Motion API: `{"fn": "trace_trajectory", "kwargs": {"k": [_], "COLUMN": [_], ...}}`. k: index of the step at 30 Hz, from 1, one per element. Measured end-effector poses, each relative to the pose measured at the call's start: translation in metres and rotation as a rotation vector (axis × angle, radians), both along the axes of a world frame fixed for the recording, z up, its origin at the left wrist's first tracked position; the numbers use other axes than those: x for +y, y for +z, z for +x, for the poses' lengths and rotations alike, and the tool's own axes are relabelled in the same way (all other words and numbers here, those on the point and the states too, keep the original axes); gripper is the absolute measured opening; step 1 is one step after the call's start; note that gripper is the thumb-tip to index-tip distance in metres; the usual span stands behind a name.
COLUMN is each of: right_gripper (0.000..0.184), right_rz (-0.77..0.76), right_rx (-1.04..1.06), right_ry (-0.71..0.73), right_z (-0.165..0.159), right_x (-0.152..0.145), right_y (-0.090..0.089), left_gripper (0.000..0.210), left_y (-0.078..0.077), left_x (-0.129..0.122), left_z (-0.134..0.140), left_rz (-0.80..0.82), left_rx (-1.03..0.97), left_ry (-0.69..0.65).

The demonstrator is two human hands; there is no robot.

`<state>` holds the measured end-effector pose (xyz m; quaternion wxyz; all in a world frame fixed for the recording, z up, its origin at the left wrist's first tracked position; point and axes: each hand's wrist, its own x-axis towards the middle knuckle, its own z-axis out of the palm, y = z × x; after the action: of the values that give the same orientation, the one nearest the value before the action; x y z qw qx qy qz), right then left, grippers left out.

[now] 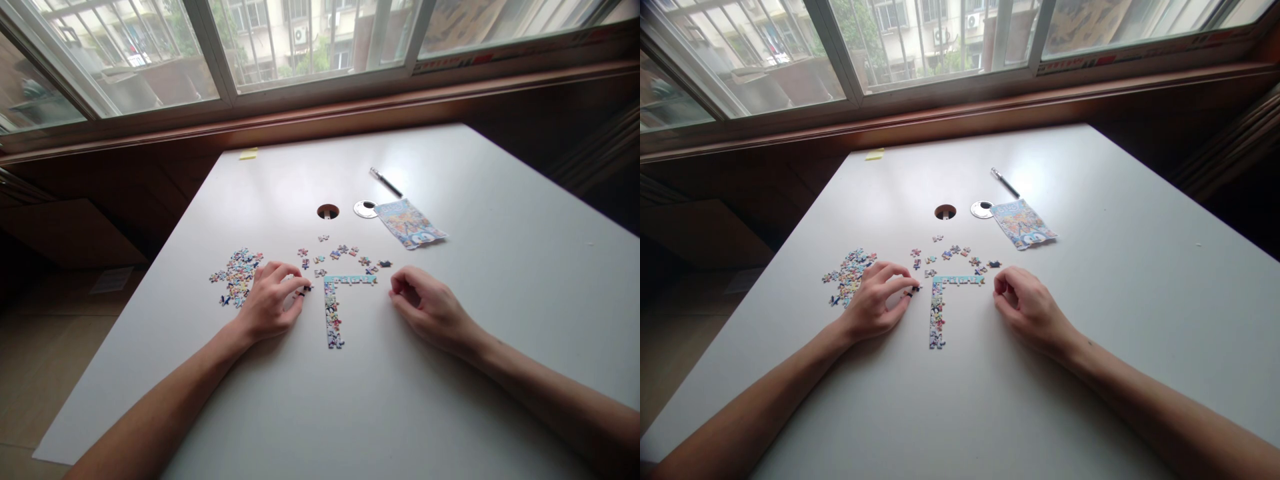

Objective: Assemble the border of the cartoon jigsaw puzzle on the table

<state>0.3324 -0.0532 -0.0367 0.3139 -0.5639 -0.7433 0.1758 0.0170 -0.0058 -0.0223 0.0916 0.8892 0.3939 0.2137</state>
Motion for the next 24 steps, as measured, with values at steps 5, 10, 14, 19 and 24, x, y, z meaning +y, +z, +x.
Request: {"fn": "trace_trajectory", "kwargs": {"k": [5,10,14,19,24], "right_gripper": [0.011,0.011,0.011,0.011,0.012], "right_rz": [0.004,-0.008,-0.009,-0.016,-0.023], "right_rx": [0.003,0.006,0.008,0.008,0.003], "right_ry": [-0.001,-0.003,-0.004,-0.008,-0.003], "right_z": [-0.0009,0.0000,0.0000,0.0010,0.0011], "right_x": [0.0003,-0.0004,-0.0006,-0.0010,-0.0004], "right_y": [0.0014,0.0009,0.0013,0.0001,0.0000], "left_gripper": [0.025,0.026,0.026,0.026,0.026], "left_y": [0.0007,0.0001,-0.0003,0.0001,0.0014], "left_x": [-0.0001,-0.0004,-0.0002,0.0001,-0.0003], "left_z": [-0.0001,0.0000,0.0000,0.0002,0.0008], "left_rz": [0.002,-0.001,-0.005,-0.009,-0.015], "left_rx": [0.004,0.006,0.002,-0.003,0.001], "left_ry": [0.000,0.003,0.002,-0.001,-0.001]}}
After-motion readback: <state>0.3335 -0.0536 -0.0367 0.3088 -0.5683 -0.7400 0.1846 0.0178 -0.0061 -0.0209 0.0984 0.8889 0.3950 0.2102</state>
